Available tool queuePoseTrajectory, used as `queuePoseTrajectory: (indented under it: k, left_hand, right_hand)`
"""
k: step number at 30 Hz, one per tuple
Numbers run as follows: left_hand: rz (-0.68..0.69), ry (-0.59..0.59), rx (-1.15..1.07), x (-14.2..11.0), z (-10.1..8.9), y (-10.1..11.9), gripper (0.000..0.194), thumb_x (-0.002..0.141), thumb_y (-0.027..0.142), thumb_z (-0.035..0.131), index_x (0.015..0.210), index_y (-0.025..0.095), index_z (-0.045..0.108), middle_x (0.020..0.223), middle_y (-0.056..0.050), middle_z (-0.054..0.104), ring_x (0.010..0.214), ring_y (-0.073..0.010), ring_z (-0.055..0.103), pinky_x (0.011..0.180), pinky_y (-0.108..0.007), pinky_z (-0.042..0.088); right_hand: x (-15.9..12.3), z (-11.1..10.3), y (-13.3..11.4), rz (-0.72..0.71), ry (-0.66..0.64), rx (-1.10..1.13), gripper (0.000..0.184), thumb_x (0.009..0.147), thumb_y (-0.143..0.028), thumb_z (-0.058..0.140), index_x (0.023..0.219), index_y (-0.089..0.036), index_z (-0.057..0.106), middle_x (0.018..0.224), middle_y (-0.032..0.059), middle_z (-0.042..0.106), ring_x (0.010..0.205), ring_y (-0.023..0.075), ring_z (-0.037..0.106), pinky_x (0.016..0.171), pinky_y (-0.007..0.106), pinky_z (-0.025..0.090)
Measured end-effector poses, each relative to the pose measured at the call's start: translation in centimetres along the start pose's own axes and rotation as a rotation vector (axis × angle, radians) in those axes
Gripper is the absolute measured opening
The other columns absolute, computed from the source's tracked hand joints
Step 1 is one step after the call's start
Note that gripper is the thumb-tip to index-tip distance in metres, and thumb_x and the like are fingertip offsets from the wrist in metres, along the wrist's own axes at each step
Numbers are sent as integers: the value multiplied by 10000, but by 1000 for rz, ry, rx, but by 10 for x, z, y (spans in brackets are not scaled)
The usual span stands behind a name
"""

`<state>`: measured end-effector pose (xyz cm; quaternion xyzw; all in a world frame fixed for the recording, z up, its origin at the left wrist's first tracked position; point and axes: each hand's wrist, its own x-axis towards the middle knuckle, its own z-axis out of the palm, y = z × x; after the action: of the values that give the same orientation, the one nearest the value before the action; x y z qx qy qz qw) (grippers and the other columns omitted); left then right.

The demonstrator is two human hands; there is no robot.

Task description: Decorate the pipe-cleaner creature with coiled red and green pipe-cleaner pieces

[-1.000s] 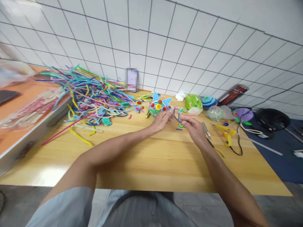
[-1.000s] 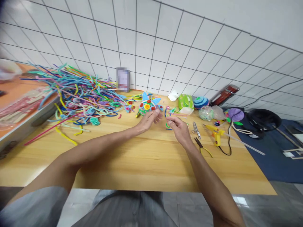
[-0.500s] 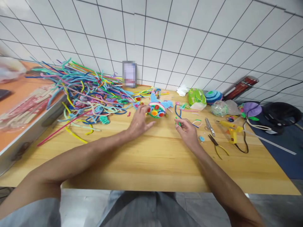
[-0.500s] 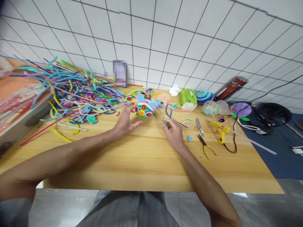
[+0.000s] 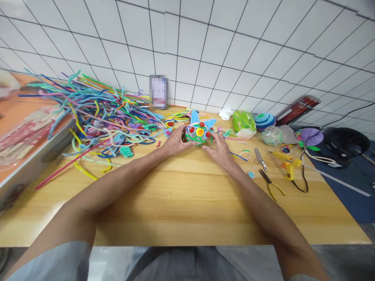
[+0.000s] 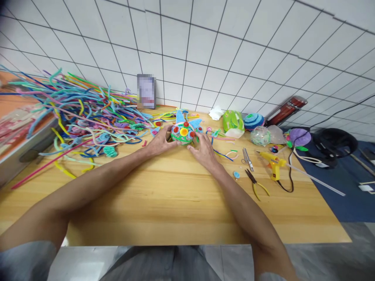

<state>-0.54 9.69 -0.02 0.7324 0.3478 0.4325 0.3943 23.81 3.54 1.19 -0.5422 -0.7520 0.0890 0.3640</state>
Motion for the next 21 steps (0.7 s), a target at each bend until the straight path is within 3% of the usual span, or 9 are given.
queuePoseTrajectory:
  k: [7,21]
  left_hand:
    - [31,29,164,0,1,-5,962,790,587,861,1555,165,459,1537,-206,585,1422,-404,545,1216,-556,415]
    - [79,72,172,1,3,-12,938,791,540,875,1551,179,461,1541,-206,584,1420,-388,570,1210,-543,445]
  right_hand:
    - [8,17,13,2,44,64,635,881,-390,751,1472,-230,583,1409,157,658,1245,316,631,1056,504,555]
    - [5,21,10,41,76,70,612,896,-390,721,1470,-220,591,1362,152,673,1144,304,652,973,496,594]
